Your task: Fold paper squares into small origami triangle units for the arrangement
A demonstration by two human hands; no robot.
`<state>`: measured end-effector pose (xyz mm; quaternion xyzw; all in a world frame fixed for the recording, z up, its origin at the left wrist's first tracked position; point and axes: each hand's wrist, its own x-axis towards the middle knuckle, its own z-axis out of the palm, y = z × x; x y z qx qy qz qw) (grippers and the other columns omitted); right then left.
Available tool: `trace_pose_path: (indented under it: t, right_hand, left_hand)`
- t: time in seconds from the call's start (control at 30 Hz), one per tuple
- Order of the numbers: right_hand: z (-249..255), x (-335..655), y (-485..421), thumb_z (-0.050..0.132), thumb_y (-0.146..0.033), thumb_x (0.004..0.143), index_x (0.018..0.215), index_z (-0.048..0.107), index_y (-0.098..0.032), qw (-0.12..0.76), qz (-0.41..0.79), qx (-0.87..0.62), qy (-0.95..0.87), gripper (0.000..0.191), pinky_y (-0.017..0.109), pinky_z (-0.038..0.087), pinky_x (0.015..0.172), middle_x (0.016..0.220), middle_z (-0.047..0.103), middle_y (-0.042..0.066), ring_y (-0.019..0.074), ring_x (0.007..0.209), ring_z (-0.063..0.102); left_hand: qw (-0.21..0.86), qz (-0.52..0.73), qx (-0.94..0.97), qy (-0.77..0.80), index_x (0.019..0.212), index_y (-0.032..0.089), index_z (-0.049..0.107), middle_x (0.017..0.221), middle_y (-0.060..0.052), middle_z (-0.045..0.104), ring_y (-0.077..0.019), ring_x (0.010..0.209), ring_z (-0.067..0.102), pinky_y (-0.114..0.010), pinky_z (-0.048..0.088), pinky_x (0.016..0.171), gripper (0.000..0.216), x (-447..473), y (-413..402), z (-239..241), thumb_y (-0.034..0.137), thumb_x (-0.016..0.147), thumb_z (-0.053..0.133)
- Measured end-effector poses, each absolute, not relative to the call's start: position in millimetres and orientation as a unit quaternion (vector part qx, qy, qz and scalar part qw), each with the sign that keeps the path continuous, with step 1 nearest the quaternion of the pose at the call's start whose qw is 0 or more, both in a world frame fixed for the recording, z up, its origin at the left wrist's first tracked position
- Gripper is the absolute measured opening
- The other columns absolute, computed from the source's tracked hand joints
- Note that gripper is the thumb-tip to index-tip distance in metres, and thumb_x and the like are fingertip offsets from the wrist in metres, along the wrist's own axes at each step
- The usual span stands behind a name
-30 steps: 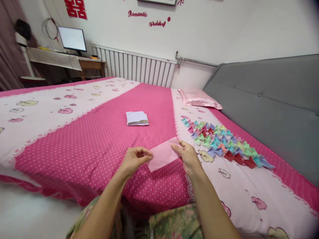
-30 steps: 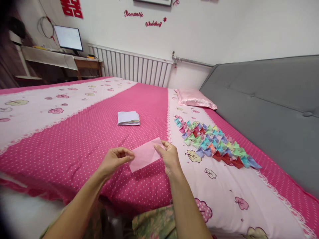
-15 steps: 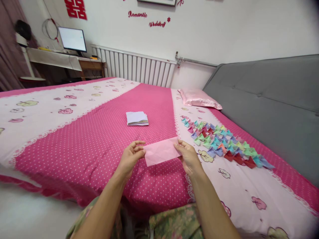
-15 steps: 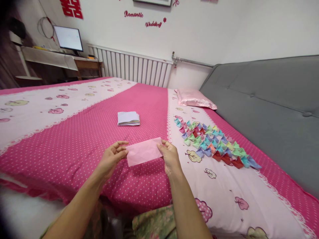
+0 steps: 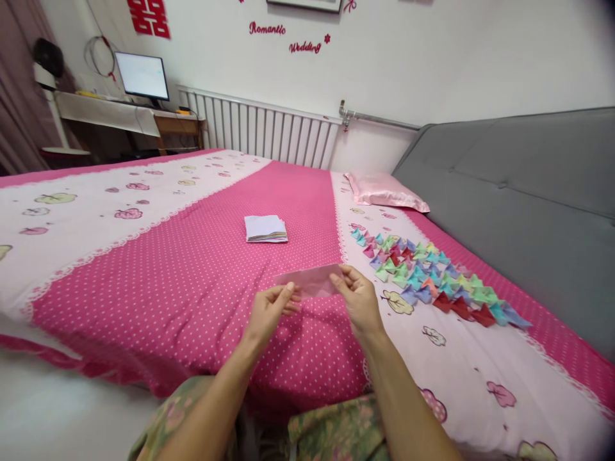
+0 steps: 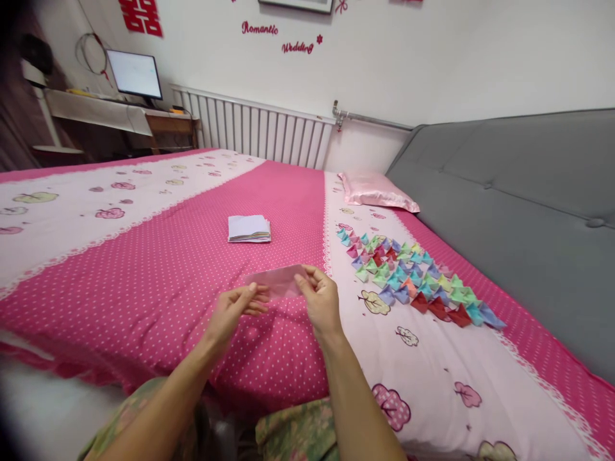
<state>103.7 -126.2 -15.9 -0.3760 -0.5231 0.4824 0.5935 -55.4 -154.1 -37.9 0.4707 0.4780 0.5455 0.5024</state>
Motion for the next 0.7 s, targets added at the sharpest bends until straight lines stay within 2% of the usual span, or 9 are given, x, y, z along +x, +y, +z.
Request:
trace_pose_path:
  t: [0.1,0.23,0.33,0.43,0.6,0.7]
  right_hand:
    - [-15.4,101.1,-128.9,0.058,-0.023,0.074,0.084,0.062,-0.020,0.562,0.438,-0.358,-0.604,0.012,0.032,0.043,0.083,0.087,0.066,0.002,0.0168,0.087,0.059]
    - [-15.2,98.1,-134.0,0.053,-0.014,0.075,0.080,0.066,-0.023,0.485,0.345,-0.333,-0.731,0.016,0.038,0.033,0.094,0.092,0.066,0.002,0.0191,0.110,0.047]
    - [-17.2,95.7,-136.2,0.054,-0.006,0.071,0.079,0.066,-0.026,0.428,0.261,-0.319,-0.804,0.024,0.042,0.030,0.095,0.093,0.066,-0.001,0.0200,0.113,0.042]
    - [-20.0,94.3,-136.0,0.054,-0.003,0.069,0.078,0.066,-0.026,0.399,0.210,-0.301,-0.840,0.028,0.042,0.032,0.093,0.094,0.066,-0.002,0.0204,0.113,0.042]
    - [-19.7,95.5,-135.5,0.053,-0.003,0.067,0.078,0.065,-0.026,0.403,0.185,-0.308,-0.842,0.029,0.041,0.032,0.093,0.096,0.065,-0.002,0.0205,0.113,0.041]
    - [-16.1,95.7,-136.9,0.051,-0.002,0.064,0.093,0.063,-0.025,0.425,0.189,-0.319,-0.826,0.039,0.041,0.029,0.097,0.111,0.058,0.001,0.0208,0.115,0.039]
  left_hand:
    - [0.647,0.533,0.390,0.380,0.108,0.012,0.055,0.096,-0.013,0.063,-0.0200,0.081,0.061,-0.031,0.046,0.074,0.051,-48.1,-154.2,-36.2,0.050,0.077,0.042]
    - [0.729,0.539,0.306,0.289,0.111,0.012,0.052,0.102,-0.013,0.061,-0.0179,0.086,0.060,-0.028,0.046,0.079,0.048,-49.2,-153.1,-32.3,0.046,0.080,0.040]
    - [0.729,0.565,0.258,0.288,0.104,0.010,0.056,0.093,-0.011,0.064,-0.0144,0.075,0.062,-0.023,0.049,0.068,0.039,-54.4,-150.3,-33.6,0.039,0.081,0.042]
    - [0.701,0.596,0.226,0.321,0.097,0.010,0.058,0.084,-0.008,0.066,-0.0122,0.066,0.061,-0.021,0.050,0.060,0.025,-58.1,-147.2,-36.7,0.025,0.080,0.047]
    - [0.681,0.618,0.220,0.325,0.093,0.010,0.058,0.084,-0.007,0.066,-0.0126,0.067,0.061,-0.021,0.051,0.059,0.018,-58.6,-147.0,-35.2,0.014,0.078,0.049]
    - [0.678,0.619,0.221,0.328,0.093,0.010,0.058,0.085,-0.007,0.066,-0.0121,0.068,0.061,-0.021,0.051,0.059,0.018,-58.3,-147.5,-33.7,0.013,0.078,0.048]
